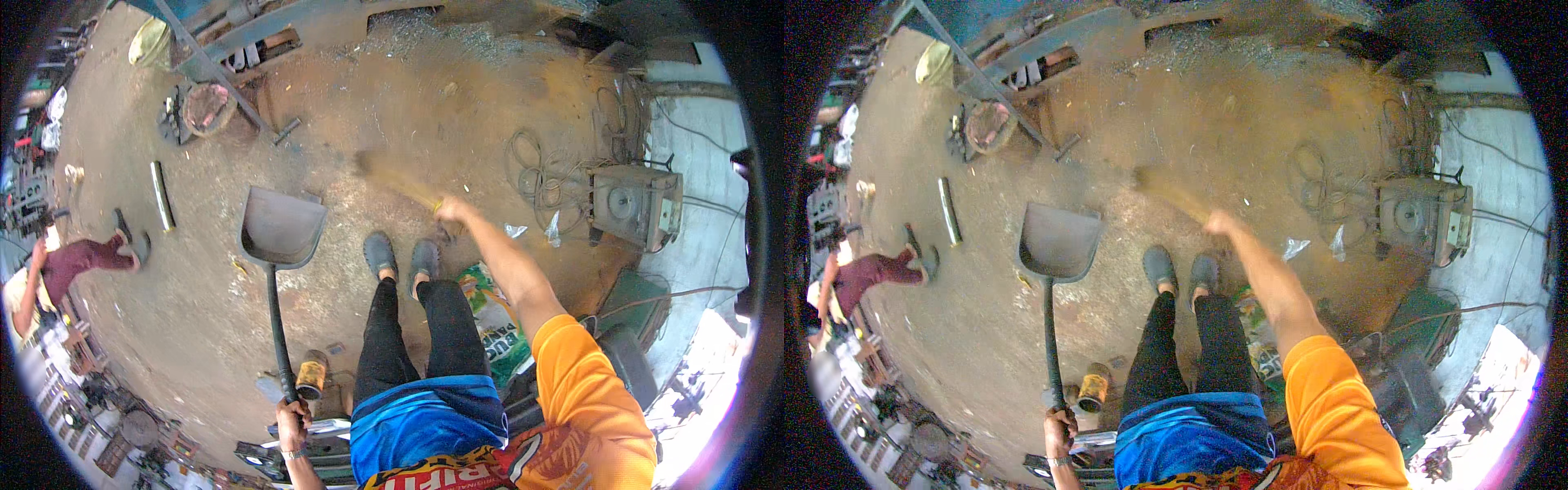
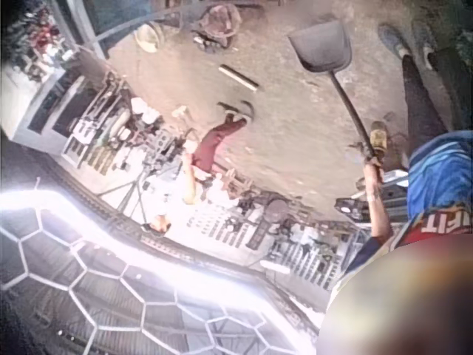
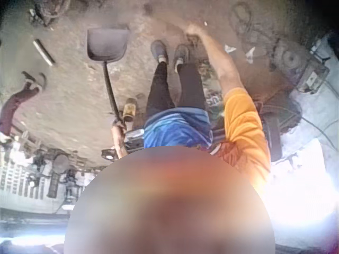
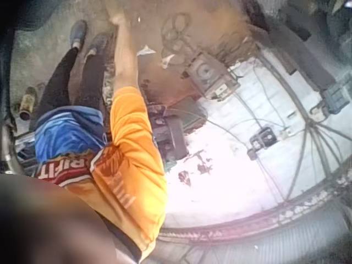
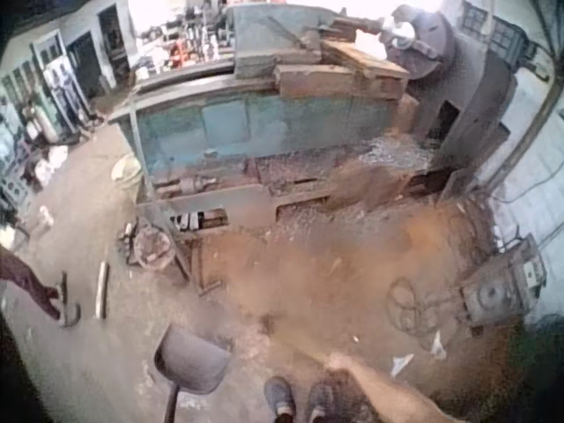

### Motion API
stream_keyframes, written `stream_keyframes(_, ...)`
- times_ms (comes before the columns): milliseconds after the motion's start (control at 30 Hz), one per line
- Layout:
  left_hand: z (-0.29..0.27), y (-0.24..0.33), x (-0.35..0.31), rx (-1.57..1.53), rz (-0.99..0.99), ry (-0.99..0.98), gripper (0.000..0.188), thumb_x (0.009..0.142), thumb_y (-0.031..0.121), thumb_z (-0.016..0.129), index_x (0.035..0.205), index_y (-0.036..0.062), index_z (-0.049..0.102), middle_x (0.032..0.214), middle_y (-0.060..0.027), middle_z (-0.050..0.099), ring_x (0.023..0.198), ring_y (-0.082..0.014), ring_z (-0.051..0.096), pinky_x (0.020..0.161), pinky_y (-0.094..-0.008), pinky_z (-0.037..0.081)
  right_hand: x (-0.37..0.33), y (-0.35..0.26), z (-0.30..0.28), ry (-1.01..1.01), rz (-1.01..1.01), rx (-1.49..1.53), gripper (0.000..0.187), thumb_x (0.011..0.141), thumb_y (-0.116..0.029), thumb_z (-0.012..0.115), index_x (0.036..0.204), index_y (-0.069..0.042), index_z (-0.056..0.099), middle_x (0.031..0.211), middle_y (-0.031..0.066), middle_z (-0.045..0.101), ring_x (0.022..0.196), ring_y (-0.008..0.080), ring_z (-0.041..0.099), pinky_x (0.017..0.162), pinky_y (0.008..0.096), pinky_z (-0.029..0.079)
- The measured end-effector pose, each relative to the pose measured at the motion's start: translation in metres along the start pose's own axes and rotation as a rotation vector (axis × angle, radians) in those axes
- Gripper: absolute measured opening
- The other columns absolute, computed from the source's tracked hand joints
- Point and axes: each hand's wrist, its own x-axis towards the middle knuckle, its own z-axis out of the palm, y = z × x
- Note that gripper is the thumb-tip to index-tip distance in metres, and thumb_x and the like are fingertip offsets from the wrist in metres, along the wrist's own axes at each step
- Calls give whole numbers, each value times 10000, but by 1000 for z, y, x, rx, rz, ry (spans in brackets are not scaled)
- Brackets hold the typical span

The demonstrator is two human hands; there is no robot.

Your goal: The person gathers metal shavings by hand and places them into a sack. Then, using a broom and dustpan, the person sweeps additional shavings from the floor and machine surfaces into the dustpan.

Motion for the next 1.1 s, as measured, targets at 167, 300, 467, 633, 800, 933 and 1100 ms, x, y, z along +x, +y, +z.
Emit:
stream_keyframes(167, 4, -19, 0, -152, -97, -32, 237, 642, -11, 500, 876, 26, 490, 644, -47, 469, 408, -138, 387, 357, -264, 279, -22, 8, -42, 515, 37, 337, 847, 782, -268, 681, 1515, -231, 258, 1142, 257, 640, 1043, 395, 633, 861, 473, 523)
stream_keyframes(300, 36, -9, 1, -174, -206, -45, 213, 638, -5, 507, 847, 30, 490, 634, -38, 446, 434, -134, 382, 363, -253, 259, -63, 23, -20, 357, -122, 276, 812, 796, -259, 679, 1506, -210, 287, 1193, 272, 611, 1091, 425, 602, 918, 461, 499)
stream_keyframes(467, 99, 4, -19, -107, -108, -47, 248, 627, -6, 511, 873, 16, 488, 640, -48, 451, 421, -138, 386, 351, -253, 270, -36, 77, -18, -181, -67, 415, 795, 742, -275, 732, 1447, -95, 410, 1160, 168, 662, 1066, 267, 613, 892, 367, 492)
stream_keyframes(633, 188, -2, -62, -46, -70, 111, 302, 628, -13, 523, 927, 9, 486, 639, -53, 463, 380, -146, 371, 343, -250, 282, 33, 180, -152, -102, -213, 756, 727, 758, -132, 706, 1426, -37, 434, 1138, 105, 665, 921, 198, 646, 839, 314, 515)
stream_keyframes(800, 298, 4, -83, -215, -89, 56, 297, 645, 0, 522, 942, 21, 515, 622, -27, 425, 411, -131, 354, 348, -259, 268, -17, 230, -213, 550, -263, 512, 827, 753, -250, 772, 1464, -96, 378, 1373, 193, 529, 1244, 323, 534, 1038, 382, 430)
stream_keyframes(933, 371, 23, -87, -315, -129, 23, 245, 656, 32, 513, 901, 28, 513, 665, -17, 430, 451, -127, 359, 370, -248, 278, -39, 269, -236, -125, -161, 846, 845, 712, -182, 768, 1471, -159, 400, 1388, 110, 531, 1231, 235, 521, 1044, 330, 398)
stream_keyframes(1100, 420, 48, -91, -444, -189, -93, 292, 657, 2, 496, 947, 4, 526, 671, -26, 430, 452, -126, 350, 379, -249, 269, 9, 338, -325, -32, 9, 940, 618, 721, -188, 751, 1292, -51, 560, 1014, 97, 651, 905, 225, 629, 851, 373, 509)
